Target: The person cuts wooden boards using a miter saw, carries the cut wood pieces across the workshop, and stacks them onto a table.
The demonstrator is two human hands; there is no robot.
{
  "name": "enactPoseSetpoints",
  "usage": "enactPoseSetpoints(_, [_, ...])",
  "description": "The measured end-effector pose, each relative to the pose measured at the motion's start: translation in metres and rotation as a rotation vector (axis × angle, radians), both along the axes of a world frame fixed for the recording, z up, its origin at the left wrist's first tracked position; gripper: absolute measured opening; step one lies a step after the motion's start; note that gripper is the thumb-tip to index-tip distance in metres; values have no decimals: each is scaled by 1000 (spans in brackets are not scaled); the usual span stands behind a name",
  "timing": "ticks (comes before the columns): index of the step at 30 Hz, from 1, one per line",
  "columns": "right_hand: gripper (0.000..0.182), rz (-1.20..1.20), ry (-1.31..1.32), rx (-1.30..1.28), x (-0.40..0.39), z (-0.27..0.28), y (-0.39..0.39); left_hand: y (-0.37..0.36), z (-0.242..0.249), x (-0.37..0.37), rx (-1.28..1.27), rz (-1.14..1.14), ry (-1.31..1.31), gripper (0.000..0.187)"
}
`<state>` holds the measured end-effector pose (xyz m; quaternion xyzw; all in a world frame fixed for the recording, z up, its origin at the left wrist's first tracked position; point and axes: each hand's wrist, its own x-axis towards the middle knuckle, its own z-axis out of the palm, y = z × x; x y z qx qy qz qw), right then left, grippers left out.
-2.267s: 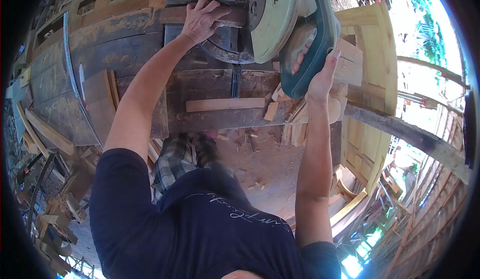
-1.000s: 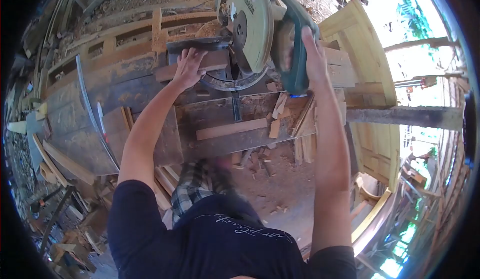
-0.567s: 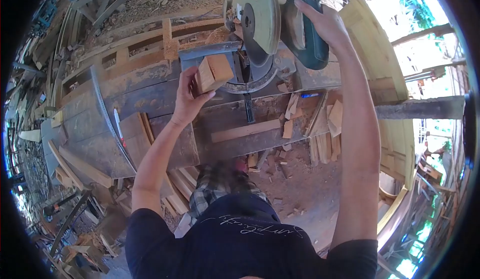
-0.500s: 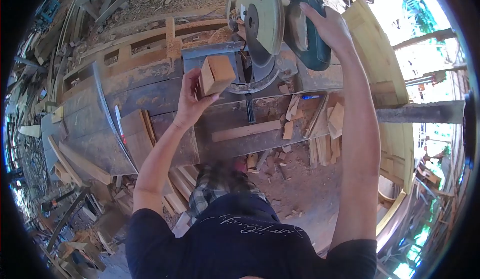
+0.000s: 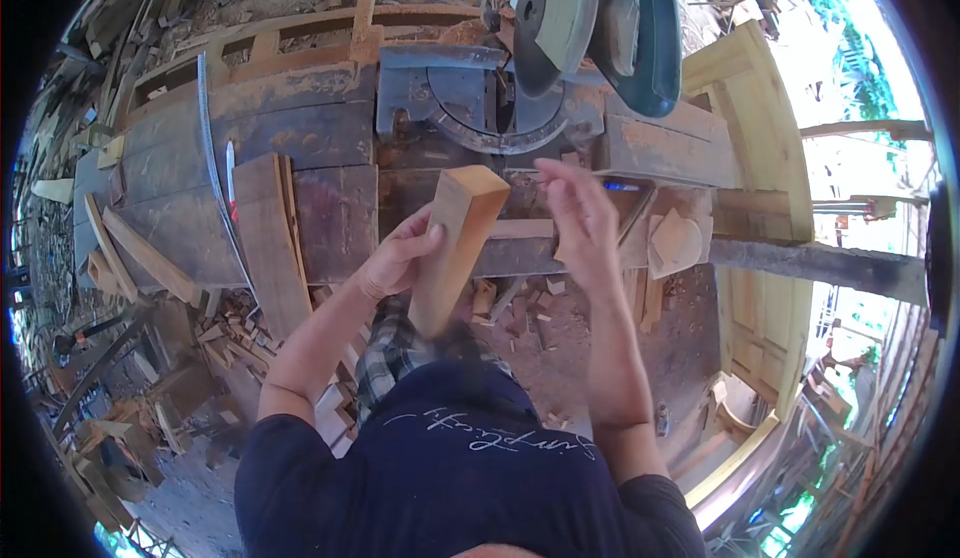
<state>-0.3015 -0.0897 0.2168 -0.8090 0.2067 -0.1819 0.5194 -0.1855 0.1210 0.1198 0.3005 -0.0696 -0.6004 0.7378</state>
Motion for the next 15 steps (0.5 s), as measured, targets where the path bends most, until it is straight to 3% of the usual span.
enactPoseSetpoints(4, [37,171,-63,187,-17,-27,20,11,-1,-25,54,-134,69,65])
enactPoseSetpoints(8, [41,320,-7,78,-34,-32,32,18,-2,-43,-11,-174,83,68])
enactPoseSetpoints(11, [45,305,75,235,-47,-53,40,25,-1,-60,53,-89,102,67])
enactPoseSetpoints(13, [46,192,98,575,-56,-69,47,29,-9,-71,69,-128,146,63])
enactPoseSetpoints(15, [47,208,108,706,-63,-84,50,34,-19,-80,66,-102,170,60])
